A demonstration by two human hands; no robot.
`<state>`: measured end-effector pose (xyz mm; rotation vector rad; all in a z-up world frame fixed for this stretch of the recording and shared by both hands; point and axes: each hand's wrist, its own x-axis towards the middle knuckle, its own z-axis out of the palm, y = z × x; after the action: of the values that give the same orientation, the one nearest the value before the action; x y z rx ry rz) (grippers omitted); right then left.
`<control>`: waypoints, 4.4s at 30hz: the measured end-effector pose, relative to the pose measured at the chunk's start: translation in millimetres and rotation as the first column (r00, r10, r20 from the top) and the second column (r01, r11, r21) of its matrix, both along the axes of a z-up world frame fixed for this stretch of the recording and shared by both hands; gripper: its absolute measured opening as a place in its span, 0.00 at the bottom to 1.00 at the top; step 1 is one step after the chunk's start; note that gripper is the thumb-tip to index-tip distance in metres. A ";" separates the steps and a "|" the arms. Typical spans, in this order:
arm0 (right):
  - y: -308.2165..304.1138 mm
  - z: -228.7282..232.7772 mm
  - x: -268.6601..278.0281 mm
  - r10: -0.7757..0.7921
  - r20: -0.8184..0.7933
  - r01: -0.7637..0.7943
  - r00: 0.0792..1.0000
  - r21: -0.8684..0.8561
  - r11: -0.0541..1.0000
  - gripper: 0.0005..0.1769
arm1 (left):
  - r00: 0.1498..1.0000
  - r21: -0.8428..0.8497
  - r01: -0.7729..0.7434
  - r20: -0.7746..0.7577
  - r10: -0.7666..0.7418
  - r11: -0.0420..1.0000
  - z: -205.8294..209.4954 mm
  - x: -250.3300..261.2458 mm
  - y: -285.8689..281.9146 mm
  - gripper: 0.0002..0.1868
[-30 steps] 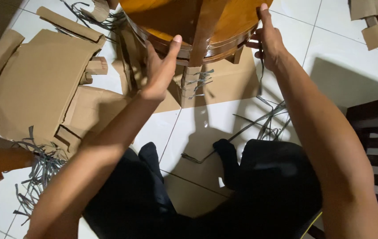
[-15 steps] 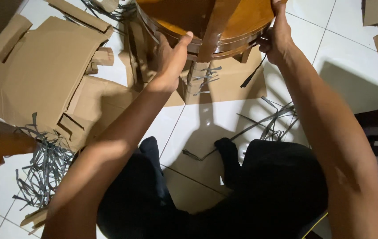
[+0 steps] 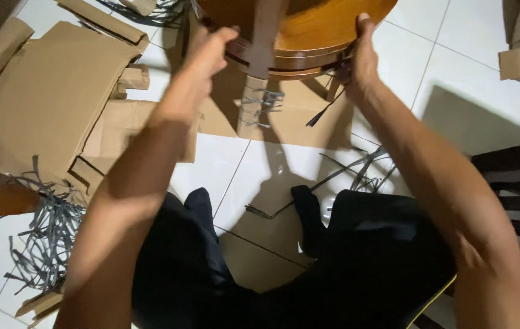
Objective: Wrapping the legs of a wooden chair with cardboard pieces and securing them with string
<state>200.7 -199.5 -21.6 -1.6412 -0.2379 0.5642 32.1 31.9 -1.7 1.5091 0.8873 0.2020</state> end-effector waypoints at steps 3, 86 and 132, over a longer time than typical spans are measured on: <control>4.1 10.0 -24.3 -0.084 -0.080 0.088 0.993 0.054 0.995 0.66 | 1.000 0.073 -0.020 0.007 0.020 0.997 -6.9 7.1 33.8 0.37; -19.0 35.0 -42.9 -0.086 0.643 0.324 0.761 -0.262 0.909 0.29 | 0.954 0.215 -0.281 0.168 0.247 0.935 -87.6 44.9 -27.8 0.54; -62.1 27.5 -75.9 0.178 0.667 0.097 0.723 -0.353 0.931 0.29 | 0.791 0.979 0.197 -0.189 -0.582 -0.051 -36.8 1.9 -98.4 0.35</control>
<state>124.9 -261.6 5.9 -2.1765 -0.7648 -0.0217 34.0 -66.4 -38.5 2.9087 -0.2424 0.6898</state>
